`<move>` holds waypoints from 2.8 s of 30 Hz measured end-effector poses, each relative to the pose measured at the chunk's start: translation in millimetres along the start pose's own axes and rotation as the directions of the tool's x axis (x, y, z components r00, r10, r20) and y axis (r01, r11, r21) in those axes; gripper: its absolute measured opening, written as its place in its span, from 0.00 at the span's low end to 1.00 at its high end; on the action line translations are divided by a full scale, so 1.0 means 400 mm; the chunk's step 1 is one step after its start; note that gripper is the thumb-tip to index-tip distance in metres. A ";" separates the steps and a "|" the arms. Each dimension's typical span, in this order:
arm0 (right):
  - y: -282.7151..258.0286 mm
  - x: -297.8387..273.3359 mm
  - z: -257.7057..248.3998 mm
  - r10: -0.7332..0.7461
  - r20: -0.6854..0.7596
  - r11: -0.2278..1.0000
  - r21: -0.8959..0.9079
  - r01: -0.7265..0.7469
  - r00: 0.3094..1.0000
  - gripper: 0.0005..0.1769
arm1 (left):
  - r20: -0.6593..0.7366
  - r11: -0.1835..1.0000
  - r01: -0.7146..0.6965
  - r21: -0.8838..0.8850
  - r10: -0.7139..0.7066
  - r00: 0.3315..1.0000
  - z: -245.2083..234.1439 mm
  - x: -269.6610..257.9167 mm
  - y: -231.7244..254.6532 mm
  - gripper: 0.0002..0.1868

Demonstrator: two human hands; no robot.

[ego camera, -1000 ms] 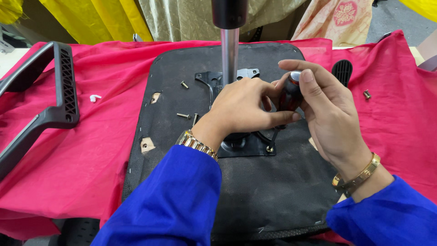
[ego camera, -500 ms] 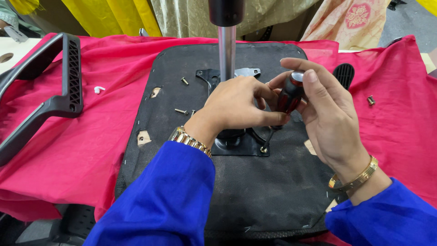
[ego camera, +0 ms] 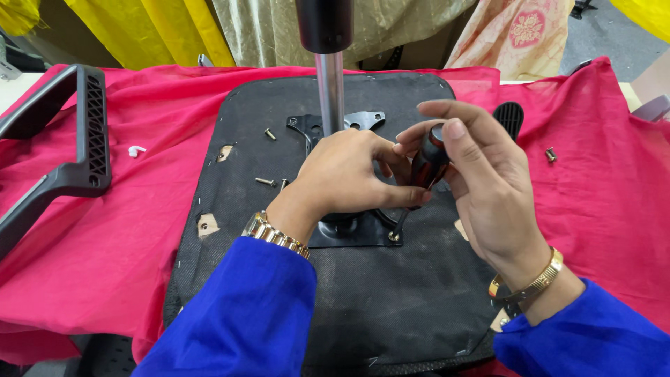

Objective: The person uses a screwdriver to tighten multiple screws into the underside of an office chair base. They repeatedly insert and turn screws to secure the metal frame to the fabric seat.

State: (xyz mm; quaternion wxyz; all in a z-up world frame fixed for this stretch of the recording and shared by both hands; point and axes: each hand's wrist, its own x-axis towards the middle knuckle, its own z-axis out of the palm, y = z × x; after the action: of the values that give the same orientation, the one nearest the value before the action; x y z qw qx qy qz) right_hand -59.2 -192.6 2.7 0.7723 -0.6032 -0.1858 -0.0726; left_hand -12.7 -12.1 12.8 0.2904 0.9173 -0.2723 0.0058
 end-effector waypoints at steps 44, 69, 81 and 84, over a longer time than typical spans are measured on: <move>0.042 -0.058 0.080 -0.115 -0.244 0.973 -0.224 0.059 0.963 0.18 | -0.012 0.984 -0.176 -0.011 0.176 0.984 0.006 -0.006 -0.024 0.29; 0.001 -0.019 0.048 -0.048 -0.152 0.935 -0.354 -0.009 0.987 0.17 | -0.010 0.988 -0.154 -0.025 0.154 0.988 0.006 -0.007 -0.016 0.24; -0.043 0.001 -0.001 -0.033 -0.064 0.788 -0.616 -0.013 0.997 0.17 | -0.013 0.994 -0.093 0.063 0.094 0.995 0.008 0.000 -0.006 0.26; -0.033 -0.001 0.006 -0.065 -0.131 0.716 -0.696 -0.045 0.989 0.18 | 0.014 0.996 -0.051 0.073 0.050 0.999 0.011 0.001 -0.011 0.26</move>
State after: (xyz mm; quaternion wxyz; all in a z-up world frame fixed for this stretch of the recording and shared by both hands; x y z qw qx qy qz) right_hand -64.4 -193.8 15.0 0.4992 -0.8415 -0.0911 -0.1854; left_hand -10.7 -11.7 6.8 0.2547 0.9201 -0.2970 0.0174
